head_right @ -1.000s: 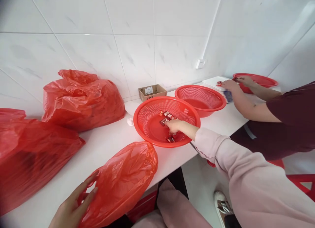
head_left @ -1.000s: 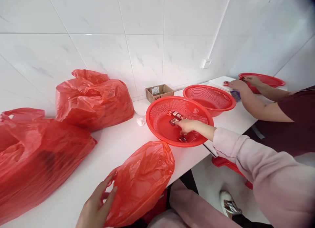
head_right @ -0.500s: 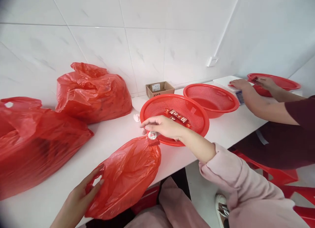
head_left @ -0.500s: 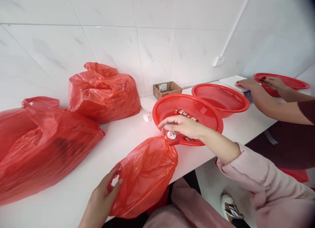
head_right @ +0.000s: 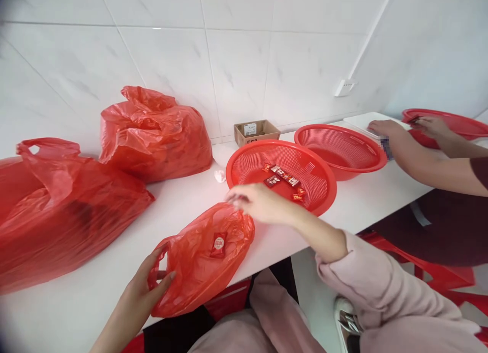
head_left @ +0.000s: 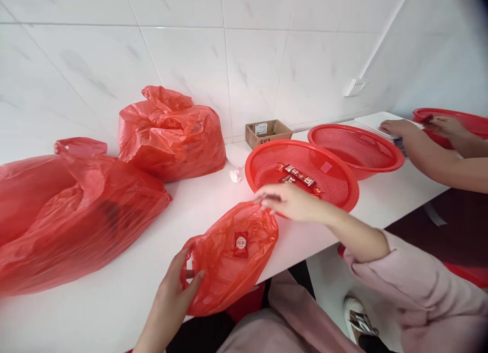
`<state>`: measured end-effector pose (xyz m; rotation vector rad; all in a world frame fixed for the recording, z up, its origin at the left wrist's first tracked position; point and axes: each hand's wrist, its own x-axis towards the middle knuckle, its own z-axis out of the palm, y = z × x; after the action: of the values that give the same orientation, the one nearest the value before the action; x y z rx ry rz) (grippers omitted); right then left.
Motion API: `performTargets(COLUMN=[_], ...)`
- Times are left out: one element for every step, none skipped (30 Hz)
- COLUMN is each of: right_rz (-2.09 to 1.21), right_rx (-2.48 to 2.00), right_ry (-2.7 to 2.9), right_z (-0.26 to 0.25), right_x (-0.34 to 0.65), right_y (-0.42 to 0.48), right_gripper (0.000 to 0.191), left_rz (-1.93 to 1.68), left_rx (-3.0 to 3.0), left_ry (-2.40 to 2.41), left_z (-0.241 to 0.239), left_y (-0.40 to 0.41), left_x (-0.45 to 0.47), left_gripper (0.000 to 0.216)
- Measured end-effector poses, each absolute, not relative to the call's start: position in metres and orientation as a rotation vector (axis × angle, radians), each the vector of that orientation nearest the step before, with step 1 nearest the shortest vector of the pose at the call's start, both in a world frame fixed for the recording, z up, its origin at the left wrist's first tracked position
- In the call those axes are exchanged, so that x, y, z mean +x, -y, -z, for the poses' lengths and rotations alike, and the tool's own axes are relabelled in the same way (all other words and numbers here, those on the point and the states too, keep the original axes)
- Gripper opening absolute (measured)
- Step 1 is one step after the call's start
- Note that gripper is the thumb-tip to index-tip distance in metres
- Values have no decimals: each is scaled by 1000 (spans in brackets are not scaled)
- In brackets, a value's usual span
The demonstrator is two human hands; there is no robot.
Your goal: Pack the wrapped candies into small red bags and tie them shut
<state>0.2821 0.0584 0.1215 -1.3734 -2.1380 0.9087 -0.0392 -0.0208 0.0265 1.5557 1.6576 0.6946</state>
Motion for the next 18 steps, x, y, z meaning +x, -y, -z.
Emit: performTargets(right_rz=[-810, -712, -646, -621, -641, -686, -730, -763, -791, -826, -871, -925, -978, -1024, -1058, -1080, -1093, -1091], right_rx=[-1494, -1647, -1811, -1960, -2081, -2160, -2198, -2210, -2216, -2215, -2205, -2187, -2157, -2118, -2067, -2008, -1946, -1892], right_ry=[2131, 2156, 2205, 2255, 2296, 2322, 2325, 2314, 2303, 2290, 2276, 2260, 2239, 2210, 2172, 2126, 2078, 2036], right_z=[-128, -131, -130, -126, -119, -110, -101, -92, -84, -79, -75, -75, -76, -79, -84, -88, -94, -99], right_x=[299, 315, 329, 342, 351, 358, 362, 364, 365, 365, 365, 366, 368, 370, 372, 374, 375, 374], right_y=[-64, -70, -76, -80, -84, -86, -88, -89, -90, -91, -92, -94, -97, -99, -102, -104, -105, -106], right_gripper=[30, 32, 34, 37, 40, 44, 46, 47, 47, 45, 42, 38, 33, 27, 22, 18, 17, 19], left_rz=[-715, -733, -751, -767, -781, -797, -813, -826, -828, -827, -826, -823, -819, -813, -810, -810, -813, -817], left_rx=[1545, 1535, 1525, 1516, 1505, 1493, 1477, 1458, 1441, 1427, 1417, 1409, 1403, 1398, 1393, 1388, 1384, 1381], left_ry=[-1633, -1612, -1598, -1589, -1586, -1585, -1584, -1583, -1578, -1576, -1575, -1575, -1579, -1587, -1598, -1608, -1615, -1617], left_z=[-24, -22, -20, -18, -15, -13, -12, -10, -9, -9, -10, -11, -12, -14, -16, -18, -20, -21], left_y=[20, 19, 18, 18, 17, 18, 18, 18, 18, 19, 19, 19, 20, 21, 21, 22, 23, 23], left_x=[-40, -40, -40, -40, -39, -38, -37, -35, -34, -33, -32, -31, -31, -30, -30, -29, -29, -29], left_gripper=[64, 66, 69, 71, 72, 73, 74, 76, 78, 80, 81, 83, 84, 85, 85, 84, 83, 81])
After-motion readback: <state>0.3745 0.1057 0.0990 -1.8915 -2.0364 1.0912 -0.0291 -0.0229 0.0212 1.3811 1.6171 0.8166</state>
